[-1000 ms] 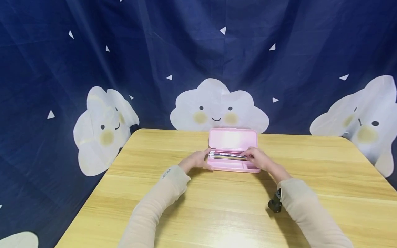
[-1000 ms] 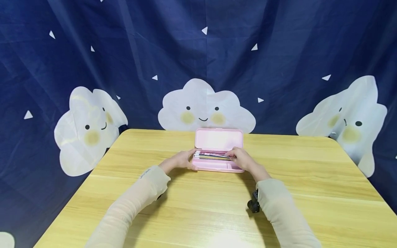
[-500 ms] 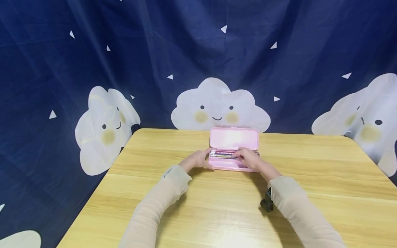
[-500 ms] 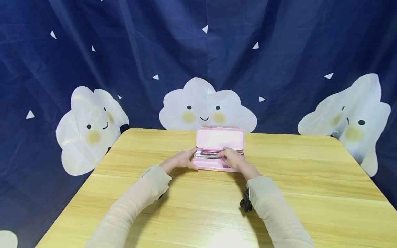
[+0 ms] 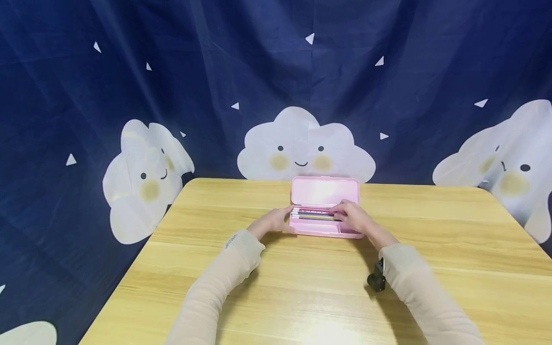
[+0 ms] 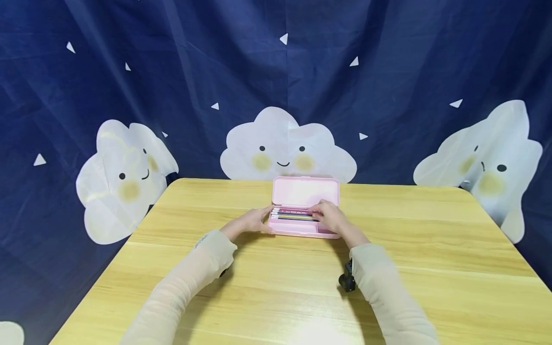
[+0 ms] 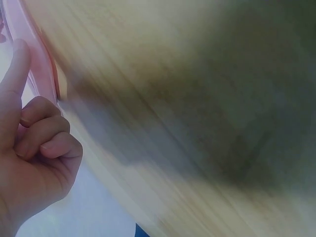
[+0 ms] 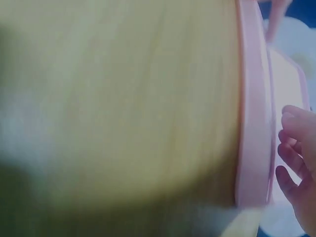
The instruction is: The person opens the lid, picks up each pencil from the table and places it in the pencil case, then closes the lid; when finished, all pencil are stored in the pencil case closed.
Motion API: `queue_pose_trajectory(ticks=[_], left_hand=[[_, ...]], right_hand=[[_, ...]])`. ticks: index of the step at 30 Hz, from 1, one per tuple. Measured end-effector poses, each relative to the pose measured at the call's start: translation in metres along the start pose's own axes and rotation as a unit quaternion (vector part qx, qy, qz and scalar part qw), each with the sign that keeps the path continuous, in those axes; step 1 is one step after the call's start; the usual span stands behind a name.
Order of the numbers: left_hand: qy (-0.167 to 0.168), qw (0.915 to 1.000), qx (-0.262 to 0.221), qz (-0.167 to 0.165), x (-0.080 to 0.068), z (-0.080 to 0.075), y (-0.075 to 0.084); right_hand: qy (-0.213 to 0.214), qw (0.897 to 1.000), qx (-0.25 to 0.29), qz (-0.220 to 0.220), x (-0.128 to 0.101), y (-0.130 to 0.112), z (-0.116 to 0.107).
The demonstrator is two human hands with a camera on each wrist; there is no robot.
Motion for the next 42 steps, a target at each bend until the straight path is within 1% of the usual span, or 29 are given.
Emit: queue_pose_trajectory(ticks=[4, 8, 10, 13, 16, 18, 22, 24, 28, 30, 33, 38, 42], left_hand=[[0.0, 0.9998, -0.008, 0.019, -0.003, -0.003, 0.0], [-0.007, 0.9992, -0.031, 0.024, -0.005, -0.005, 0.0], [-0.009, 0.9988, -0.041, 0.025, -0.006, -0.004, 0.0], [-0.007, 0.9982, -0.053, 0.028, -0.005, -0.003, 0.0], [-0.004, 0.998, -0.057, 0.028, -0.004, -0.002, 0.001], [-0.002, 0.9983, -0.052, 0.028, -0.004, -0.001, 0.001], [-0.003, 0.9986, -0.045, 0.028, -0.002, 0.0, 0.0], [-0.001, 0.9985, -0.048, 0.026, -0.002, 0.0, -0.001], [0.006, 0.999, -0.042, 0.016, -0.001, -0.001, -0.002], [0.011, 0.9992, -0.035, 0.012, -0.002, -0.002, -0.002], [0.016, 0.9995, -0.024, 0.01, -0.004, -0.002, -0.003], [0.021, 0.9998, -0.001, 0.001, -0.005, -0.001, -0.003], [0.023, 0.9994, 0.026, -0.006, -0.004, 0.001, -0.003]], right_hand=[[0.04, 0.997, 0.008, 0.06, -0.006, 0.015, -0.015], [0.061, 0.99, 0.045, 0.115, -0.013, 0.031, -0.027], [0.054, 0.987, 0.062, 0.138, -0.017, 0.038, -0.03], [0.027, 0.982, 0.085, 0.167, -0.02, 0.044, -0.032], [0.0, 0.976, 0.118, 0.186, -0.021, 0.045, -0.031], [-0.013, 0.97, 0.144, 0.196, -0.021, 0.045, -0.029], [-0.025, 0.958, 0.202, 0.202, -0.02, 0.044, -0.027], [-0.018, 0.952, 0.231, 0.2, -0.019, 0.044, -0.026], [0.01, 0.939, 0.283, 0.194, -0.021, 0.044, -0.03], [0.016, 0.935, 0.295, 0.197, -0.023, 0.042, -0.033], [0.019, 0.934, 0.297, 0.199, -0.027, 0.039, -0.039], [0.017, 0.941, 0.274, 0.199, -0.031, 0.037, -0.041], [-0.001, 0.945, 0.263, 0.195, -0.036, 0.037, -0.043]])
Point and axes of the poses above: each hand's wrist, its own x-axis towards the middle knuckle, its own z-axis out of the palm, y = z × x, the point moved 2 cm from there along x, towards the middle knuckle, and after that the axes turned 10 degrees about -y, right-handed, at the moved point
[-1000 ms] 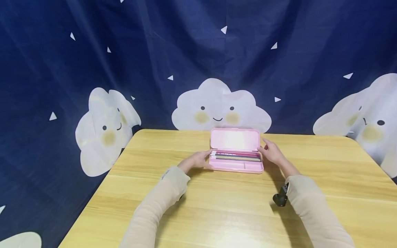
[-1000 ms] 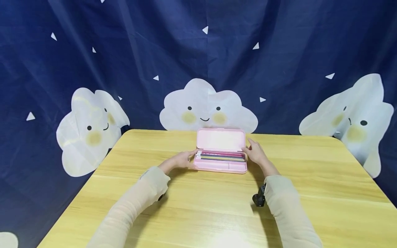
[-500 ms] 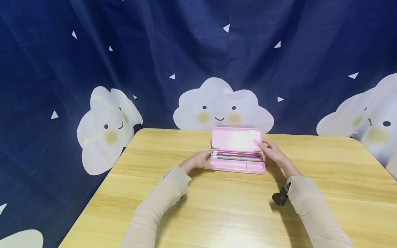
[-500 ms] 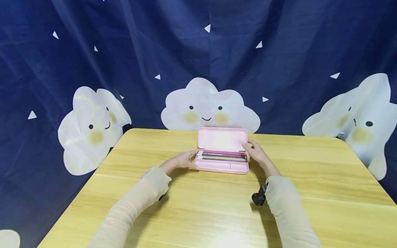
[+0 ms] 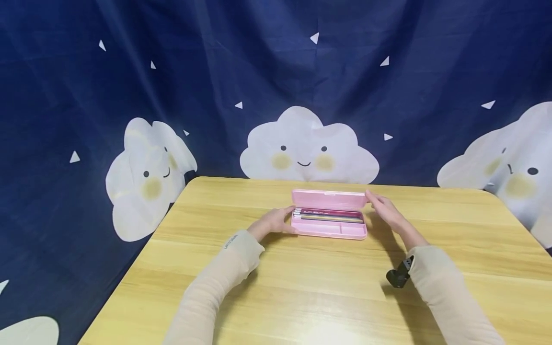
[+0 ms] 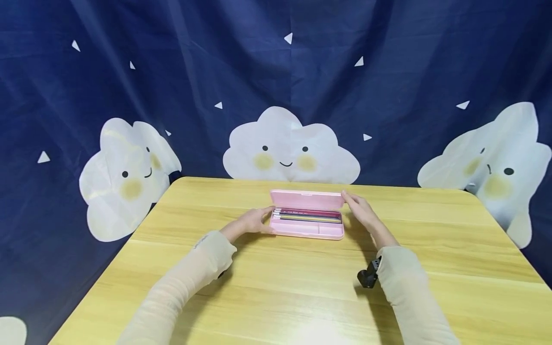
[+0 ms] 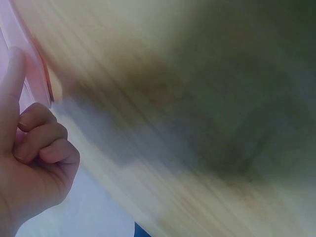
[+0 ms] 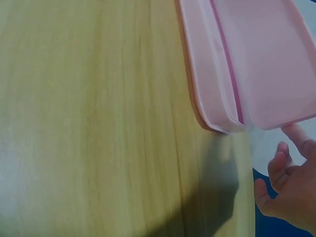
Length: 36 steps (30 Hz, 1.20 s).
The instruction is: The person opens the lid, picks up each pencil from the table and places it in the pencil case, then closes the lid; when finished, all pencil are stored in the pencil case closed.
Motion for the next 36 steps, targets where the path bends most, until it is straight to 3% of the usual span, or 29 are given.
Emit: queue_pose_trajectory(ticks=[4, 9, 13, 21, 29, 36], left_hand=[[0.011, 0.9999, -0.002, 0.008, 0.001, -0.001, 0.001], [0.037, 0.9943, -0.072, 0.069, 0.001, -0.009, 0.001], [0.027, 0.9881, -0.115, 0.099, 0.0, -0.013, 0.002], [-0.027, 0.9939, -0.092, 0.054, 0.001, -0.003, -0.002], [-0.019, 0.9972, -0.059, 0.043, 0.001, 0.001, 0.001], [-0.015, 0.9982, -0.032, 0.048, 0.004, -0.001, 0.002]], right_hand=[[-0.043, 0.999, -0.023, -0.006, -0.007, 0.003, -0.006], [-0.101, 0.992, -0.078, -0.014, -0.015, 0.008, -0.009], [-0.117, 0.986, -0.11, -0.03, -0.018, 0.011, -0.007], [-0.138, 0.978, -0.141, -0.073, -0.014, 0.012, 0.003], [-0.156, 0.975, -0.151, -0.051, -0.016, 0.011, 0.004], [-0.17, 0.969, -0.172, -0.057, -0.017, 0.009, 0.001]])
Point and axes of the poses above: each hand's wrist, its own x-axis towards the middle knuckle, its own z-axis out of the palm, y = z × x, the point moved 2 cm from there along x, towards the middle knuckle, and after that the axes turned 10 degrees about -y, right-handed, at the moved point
